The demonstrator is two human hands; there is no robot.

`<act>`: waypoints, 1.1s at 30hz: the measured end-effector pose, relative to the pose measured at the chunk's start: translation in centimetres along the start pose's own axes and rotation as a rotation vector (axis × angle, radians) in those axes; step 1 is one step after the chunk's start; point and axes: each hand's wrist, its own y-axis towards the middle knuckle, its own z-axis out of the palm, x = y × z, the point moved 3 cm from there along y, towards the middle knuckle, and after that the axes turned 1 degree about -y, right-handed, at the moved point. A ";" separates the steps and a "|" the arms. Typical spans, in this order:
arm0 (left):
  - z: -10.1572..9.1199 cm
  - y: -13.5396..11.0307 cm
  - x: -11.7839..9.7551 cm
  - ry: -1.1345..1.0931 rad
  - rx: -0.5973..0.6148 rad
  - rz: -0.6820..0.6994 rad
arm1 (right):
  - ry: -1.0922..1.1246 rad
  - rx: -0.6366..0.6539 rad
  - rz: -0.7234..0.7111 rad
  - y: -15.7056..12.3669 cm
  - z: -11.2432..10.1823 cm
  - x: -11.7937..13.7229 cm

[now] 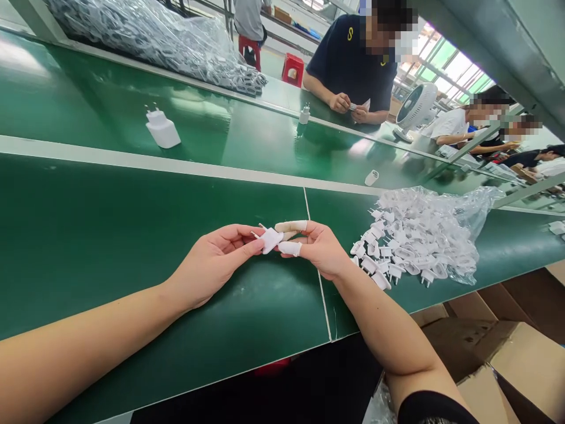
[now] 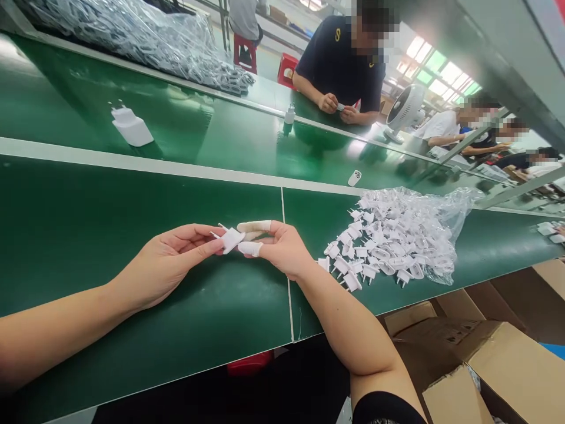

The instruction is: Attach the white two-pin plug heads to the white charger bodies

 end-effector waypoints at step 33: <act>-0.5 0.1 0.3 0.165 0.234 0.026 | -0.072 0.036 -0.139 -1.2 0.9 1.3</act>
